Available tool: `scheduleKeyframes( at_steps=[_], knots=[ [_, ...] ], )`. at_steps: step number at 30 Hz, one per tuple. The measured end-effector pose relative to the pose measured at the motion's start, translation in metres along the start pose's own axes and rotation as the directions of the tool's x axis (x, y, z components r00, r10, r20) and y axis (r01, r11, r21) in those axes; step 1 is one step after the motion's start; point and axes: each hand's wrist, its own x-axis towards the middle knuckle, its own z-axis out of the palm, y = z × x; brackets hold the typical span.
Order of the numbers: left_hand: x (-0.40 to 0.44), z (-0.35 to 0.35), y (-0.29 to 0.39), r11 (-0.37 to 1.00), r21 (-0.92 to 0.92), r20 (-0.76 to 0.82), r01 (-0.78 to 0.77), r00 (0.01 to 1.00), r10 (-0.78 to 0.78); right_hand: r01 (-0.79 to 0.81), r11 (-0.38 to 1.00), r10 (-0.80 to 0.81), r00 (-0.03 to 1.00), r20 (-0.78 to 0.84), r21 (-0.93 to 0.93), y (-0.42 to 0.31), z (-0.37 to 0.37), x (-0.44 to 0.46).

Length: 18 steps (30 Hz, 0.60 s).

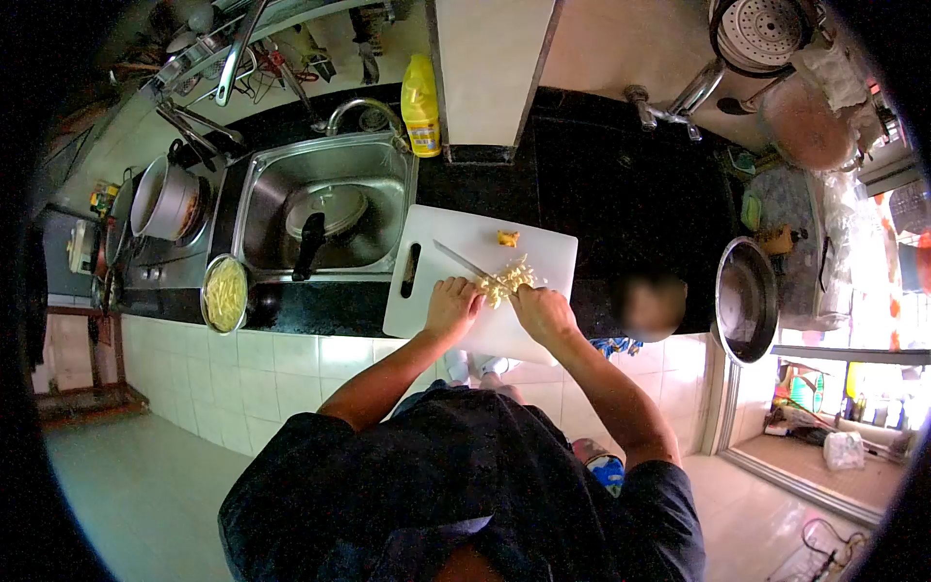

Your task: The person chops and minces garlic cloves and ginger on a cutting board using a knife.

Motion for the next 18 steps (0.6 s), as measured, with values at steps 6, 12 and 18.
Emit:
scheduleKeyframes(
  at_steps=[6,12,18],
  knots=[
    [-0.005,-0.012,0.01,0.999,-0.019,0.039,0.04,0.998,-0.039,-0.001,1.0,0.001,1.0,-0.006,-0.003,-0.007,0.007,0.0],
    [-0.004,0.0,0.02,0.999,0.016,0.018,-0.037,0.999,0.037,-0.022,1.0,0.022,0.999,0.042,-0.014,-0.004,0.001,0.007],
    [0.007,0.015,0.009,1.0,0.006,-0.042,0.014,0.999,-0.014,-0.037,0.999,0.037,0.999,-0.039,0.018,0.007,0.001,0.008]
  ],
)
